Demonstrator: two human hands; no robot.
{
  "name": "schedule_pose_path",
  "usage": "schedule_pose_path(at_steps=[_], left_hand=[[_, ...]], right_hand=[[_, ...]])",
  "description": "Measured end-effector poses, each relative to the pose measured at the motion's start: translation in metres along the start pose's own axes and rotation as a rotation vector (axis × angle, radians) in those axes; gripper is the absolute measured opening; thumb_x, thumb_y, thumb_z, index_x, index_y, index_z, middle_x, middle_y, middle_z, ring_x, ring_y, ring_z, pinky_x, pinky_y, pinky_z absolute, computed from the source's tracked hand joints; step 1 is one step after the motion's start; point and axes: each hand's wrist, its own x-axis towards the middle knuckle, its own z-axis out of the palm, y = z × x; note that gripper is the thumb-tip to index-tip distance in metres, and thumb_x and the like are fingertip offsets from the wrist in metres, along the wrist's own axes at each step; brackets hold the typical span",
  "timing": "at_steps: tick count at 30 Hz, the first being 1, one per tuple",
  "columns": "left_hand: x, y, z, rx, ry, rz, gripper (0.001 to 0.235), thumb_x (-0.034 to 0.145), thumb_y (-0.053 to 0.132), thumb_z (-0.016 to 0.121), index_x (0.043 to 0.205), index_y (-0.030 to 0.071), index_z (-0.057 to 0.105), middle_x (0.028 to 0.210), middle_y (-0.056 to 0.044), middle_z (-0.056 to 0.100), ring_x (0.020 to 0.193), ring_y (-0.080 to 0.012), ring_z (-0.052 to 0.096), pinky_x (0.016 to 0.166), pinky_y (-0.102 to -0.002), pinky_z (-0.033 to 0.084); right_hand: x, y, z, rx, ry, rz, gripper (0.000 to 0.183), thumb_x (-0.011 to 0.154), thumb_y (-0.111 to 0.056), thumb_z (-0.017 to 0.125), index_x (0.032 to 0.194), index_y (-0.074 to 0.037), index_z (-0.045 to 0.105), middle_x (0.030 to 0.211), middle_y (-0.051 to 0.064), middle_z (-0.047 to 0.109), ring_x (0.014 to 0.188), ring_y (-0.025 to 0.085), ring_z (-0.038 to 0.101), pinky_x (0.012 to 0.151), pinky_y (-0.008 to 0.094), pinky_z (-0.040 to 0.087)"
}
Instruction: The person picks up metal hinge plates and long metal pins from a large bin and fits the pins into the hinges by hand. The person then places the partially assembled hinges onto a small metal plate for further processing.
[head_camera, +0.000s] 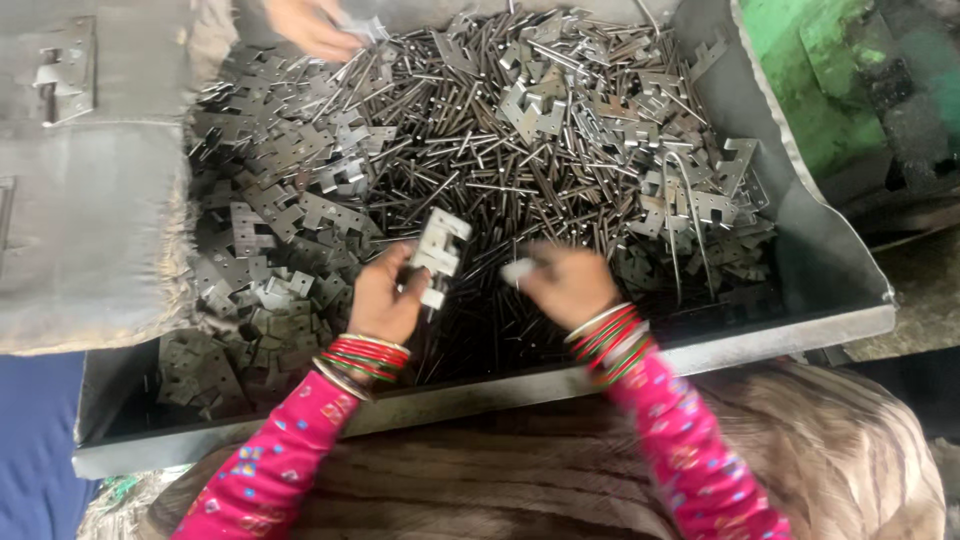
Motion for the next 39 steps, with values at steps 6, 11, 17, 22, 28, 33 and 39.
schedule_pose_path(at_steps=[6, 11, 17, 22, 28, 33, 39], left_hand=[[0.007, 0.006, -0.010, 0.158, 0.159, 0.246, 0.031, 0.090, 0.004, 0.069, 0.121, 0.003, 0.066, 0.096, -0.020, 0.073, 0.081, -0.0348, 0.072, 0.068, -0.041, 0.056], [0.007, 0.023, -0.014, 0.430, 0.236, 0.430, 0.038, 0.089, 0.007, 0.066, 0.127, 0.008, 0.062, 0.096, -0.017, 0.073, 0.077, -0.0390, 0.069, 0.067, -0.049, 0.055], [0.036, 0.016, -0.114, 1.114, 0.472, 0.361, 0.018, 0.084, 0.010, 0.065, 0.101, 0.014, 0.064, 0.073, -0.008, 0.065, 0.061, -0.0288, 0.065, 0.052, -0.044, 0.052], [0.046, -0.036, -0.216, 1.449, 0.825, 0.177, 0.021, 0.090, 0.017, 0.071, 0.112, 0.018, 0.069, 0.082, -0.004, 0.067, 0.077, -0.0254, 0.068, 0.064, -0.042, 0.053], [0.047, -0.034, -0.210, 1.578, 1.073, 0.241, 0.034, 0.084, 0.037, 0.067, 0.114, 0.022, 0.065, 0.110, -0.003, 0.073, 0.100, -0.0229, 0.072, 0.085, -0.046, 0.055], [0.050, -0.007, -0.108, 1.126, 0.087, -0.133, 0.031, 0.089, 0.043, 0.070, 0.106, 0.017, 0.074, 0.106, -0.009, 0.076, 0.098, -0.0284, 0.074, 0.087, -0.047, 0.056], [0.055, -0.054, -0.088, 1.312, -0.256, -0.569, 0.046, 0.085, 0.048, 0.077, 0.116, 0.015, 0.074, 0.118, -0.010, 0.073, 0.108, -0.0334, 0.071, 0.091, -0.062, 0.052]], right_hand=[[0.038, 0.156, -0.053, -0.571, -0.280, 0.119, 0.059, 0.077, -0.022, 0.080, 0.126, -0.006, 0.052, 0.112, 0.026, 0.070, 0.106, 0.047, 0.067, 0.088, 0.055, 0.053], [0.057, 0.233, -0.037, -0.465, -0.413, 0.206, 0.090, 0.068, -0.019, 0.088, 0.138, -0.005, 0.032, 0.111, 0.029, 0.071, 0.110, 0.047, 0.067, 0.093, 0.053, 0.053], [0.049, 0.251, -0.038, -0.445, -0.288, 0.158, 0.091, 0.064, -0.022, 0.090, 0.138, -0.006, 0.041, 0.114, 0.030, 0.069, 0.112, 0.049, 0.066, 0.096, 0.053, 0.053], [0.040, 0.199, -0.049, -0.680, -0.352, 0.246, 0.056, 0.068, -0.042, 0.090, 0.116, -0.022, 0.072, 0.116, 0.017, 0.073, 0.113, 0.041, 0.068, 0.096, 0.051, 0.055], [0.024, 0.151, -0.069, -0.736, -0.119, 0.267, 0.039, 0.089, -0.046, 0.077, 0.111, -0.015, 0.073, 0.103, 0.017, 0.077, 0.096, 0.039, 0.073, 0.083, 0.052, 0.057], [-0.002, 0.139, -0.082, 0.288, 0.569, 0.043, 0.042, 0.098, -0.028, 0.070, 0.124, 0.002, 0.055, 0.104, 0.016, 0.067, 0.088, 0.036, 0.072, 0.075, 0.055, 0.053], [-0.032, 0.092, -0.120, 1.643, 0.537, 0.152, 0.023, 0.102, -0.005, 0.063, 0.124, -0.001, 0.058, 0.098, 0.013, 0.065, 0.088, 0.027, 0.064, 0.093, 0.049, 0.056]])
